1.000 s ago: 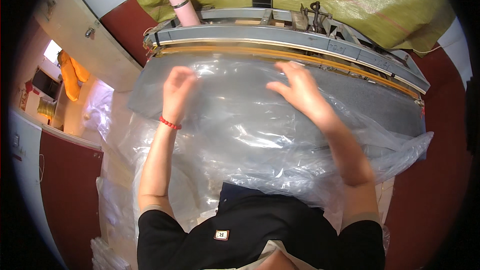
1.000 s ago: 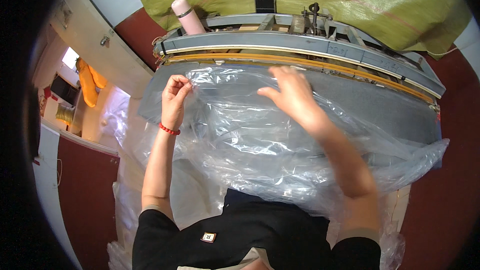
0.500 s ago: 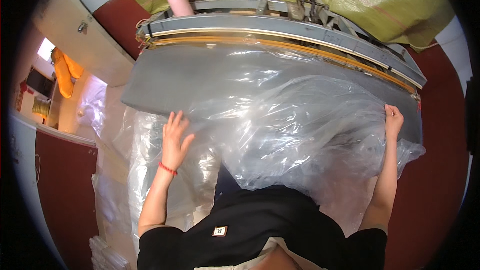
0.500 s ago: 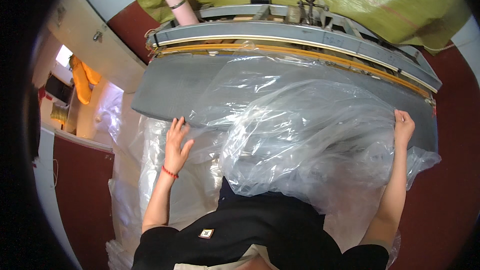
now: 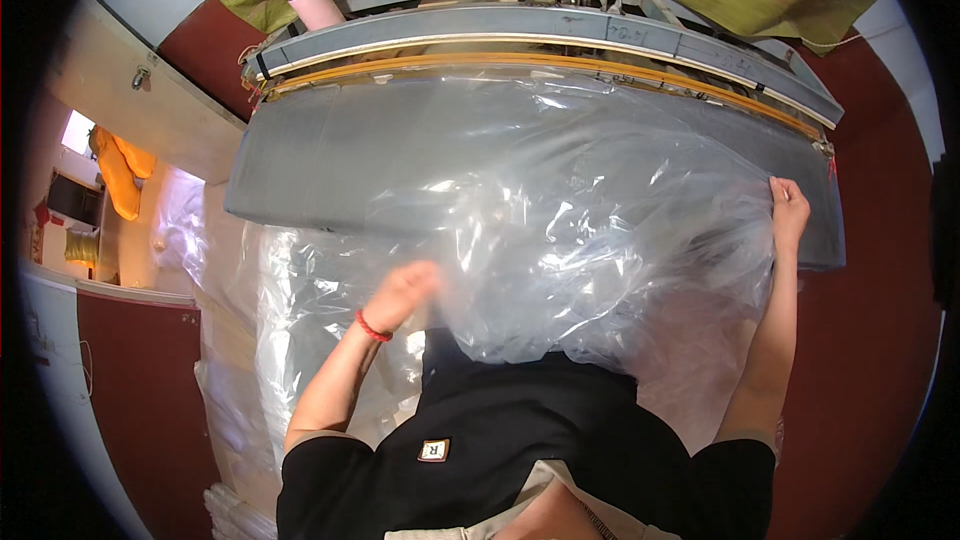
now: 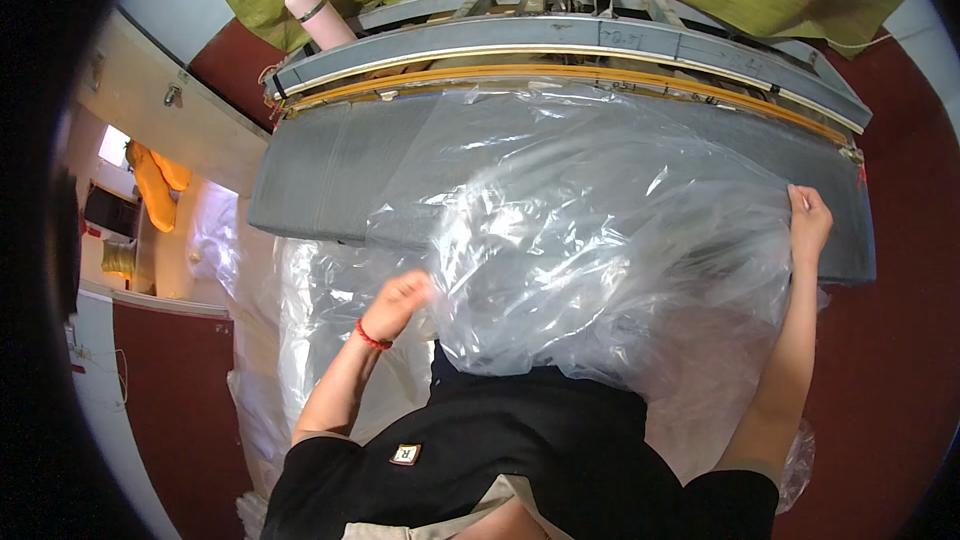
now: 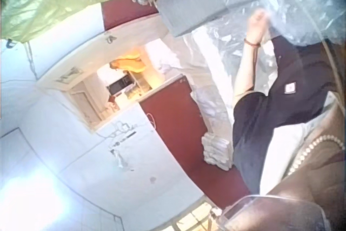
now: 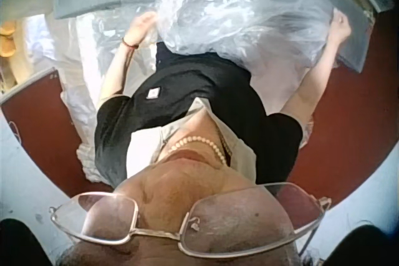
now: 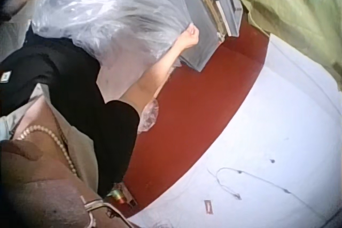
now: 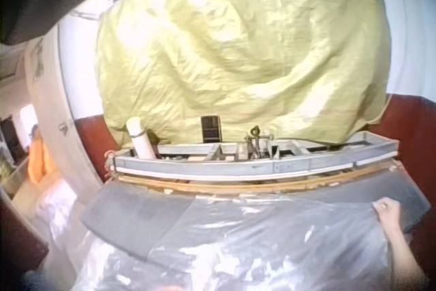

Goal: Placing and aligning large plastic film sheets on a heat sealer machine.

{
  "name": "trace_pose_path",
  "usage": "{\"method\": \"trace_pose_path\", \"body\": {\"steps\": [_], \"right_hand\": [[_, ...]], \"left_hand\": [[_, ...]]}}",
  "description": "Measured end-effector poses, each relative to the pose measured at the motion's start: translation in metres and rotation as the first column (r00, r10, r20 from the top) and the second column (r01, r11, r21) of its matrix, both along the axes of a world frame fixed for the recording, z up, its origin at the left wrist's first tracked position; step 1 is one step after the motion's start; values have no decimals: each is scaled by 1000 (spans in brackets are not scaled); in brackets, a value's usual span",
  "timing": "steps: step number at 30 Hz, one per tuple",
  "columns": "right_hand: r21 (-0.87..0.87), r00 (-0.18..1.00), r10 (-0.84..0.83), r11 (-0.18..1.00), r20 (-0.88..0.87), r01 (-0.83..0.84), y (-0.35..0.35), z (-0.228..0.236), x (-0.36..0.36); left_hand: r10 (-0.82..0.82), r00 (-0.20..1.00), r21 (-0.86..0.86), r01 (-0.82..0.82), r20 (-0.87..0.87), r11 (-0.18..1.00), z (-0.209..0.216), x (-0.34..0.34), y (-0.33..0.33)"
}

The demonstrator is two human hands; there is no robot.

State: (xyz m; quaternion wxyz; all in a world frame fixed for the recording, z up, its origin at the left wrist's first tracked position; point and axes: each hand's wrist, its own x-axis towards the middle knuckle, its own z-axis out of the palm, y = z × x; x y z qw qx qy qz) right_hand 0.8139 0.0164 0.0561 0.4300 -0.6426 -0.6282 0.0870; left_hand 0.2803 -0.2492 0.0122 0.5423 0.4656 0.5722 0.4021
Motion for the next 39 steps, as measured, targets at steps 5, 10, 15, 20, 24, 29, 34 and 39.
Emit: {"method": "trace_pose_path", "body": {"steps": [5,10,15,20,24,29,34,39], "right_hand": [[-13,1000,-8,1000,-23,8,-3,-1,6],[-43,999,14,999,-36,-15,-1,0,5],[-36,998,53,998,-36,-55,-7,4,-3],[-64,999,38,997,35,-35,-45,6,40],[-227,996,43,972,-84,-61,-76,-9,97],[-191,994,26,981,-102,-46,-84,-11,99],[-194,990,12,980,-139,-40,-83,-6,89],[-216,973,39,972,-226,-89,-96,-4,93]], "left_hand": [[335,602,76,-553,725,830,68,-16,41],[710,522,766,-155,-472,624,132,-107,108],[924,-16,901,215,-382,376,189,-88,175],[-57,73,24,799,-996,601,114,30,139],[-178,245,80,771,-953,632,95,27,106],[332,451,542,494,-828,680,107,18,145],[128,566,354,309,-815,883,85,-1,222],[205,838,601,172,-506,781,60,39,261]]}}
